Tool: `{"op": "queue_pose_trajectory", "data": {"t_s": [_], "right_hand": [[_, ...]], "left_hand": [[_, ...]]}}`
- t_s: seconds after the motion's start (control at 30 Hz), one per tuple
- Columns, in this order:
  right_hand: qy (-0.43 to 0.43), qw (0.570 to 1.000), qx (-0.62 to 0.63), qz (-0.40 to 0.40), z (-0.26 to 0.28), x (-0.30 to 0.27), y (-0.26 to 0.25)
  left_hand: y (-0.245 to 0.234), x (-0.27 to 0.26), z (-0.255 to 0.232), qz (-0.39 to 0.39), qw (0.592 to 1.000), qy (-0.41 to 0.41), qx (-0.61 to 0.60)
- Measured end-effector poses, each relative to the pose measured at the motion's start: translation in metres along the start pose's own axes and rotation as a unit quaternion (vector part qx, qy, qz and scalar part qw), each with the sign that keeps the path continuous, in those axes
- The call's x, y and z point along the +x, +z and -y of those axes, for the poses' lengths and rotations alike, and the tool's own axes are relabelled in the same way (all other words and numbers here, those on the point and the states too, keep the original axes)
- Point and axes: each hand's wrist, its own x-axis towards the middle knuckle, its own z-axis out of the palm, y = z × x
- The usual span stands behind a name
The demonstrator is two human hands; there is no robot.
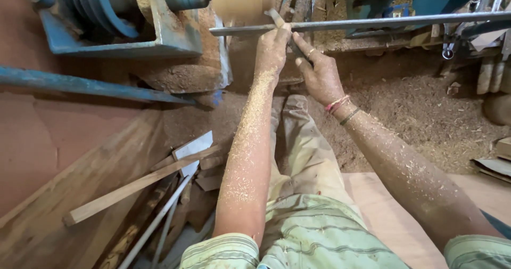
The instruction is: The recorder uses a lathe and various chisels to shape a rotating piece of wood.
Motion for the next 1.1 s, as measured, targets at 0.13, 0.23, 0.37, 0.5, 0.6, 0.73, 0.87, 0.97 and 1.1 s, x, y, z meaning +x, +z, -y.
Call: {"op": "queue_pose_trajectory", "data": {"t_s": [0.13,0.23,0.37,0.5,0.6,0.73,0.87,0.97,1.1], "right_hand": [[-0.025,0.999,0.019,-0.017,-0.012,0.001,0.007],[-0.127,0.991,0.004,-0.042,-0.023,0.001,0.012],[-0.046,0.998,0.024,-0.028,-0.010,0.001,0.013],[-0.111,0.993,-0.002,-0.045,-0.029,0.003,0.016],[0.098,0.995,-0.001,-0.010,0.006,0.006,0.013],[-0.036,0.998,-0.011,-0.043,-0.017,0.003,0.018],[-0.101,0.993,-0.008,-0.060,-0.027,0.003,0.023],[-0.133,0.988,-0.012,-0.072,-0.030,0.001,0.025],[-0.047,0.997,-0.002,-0.064,-0.022,0.003,0.026]], "left_hand": [[0.000,0.001,0.000,0.001,1.000,0.030,-0.005],[0.000,-0.002,-0.007,0.003,1.000,0.003,-0.025],[0.000,-0.005,-0.019,-0.004,1.000,-0.029,0.011],[0.001,0.002,-0.004,-0.021,0.999,-0.033,0.026],[0.001,-0.001,-0.017,-0.023,0.994,-0.090,0.054],[0.000,0.000,-0.013,-0.015,0.998,-0.042,0.046],[-0.001,0.000,-0.010,0.004,1.000,-0.018,0.007],[0.000,0.002,-0.007,0.005,1.000,-0.002,0.005],[0.000,-0.002,-0.011,-0.004,1.000,-0.006,0.015]]}}
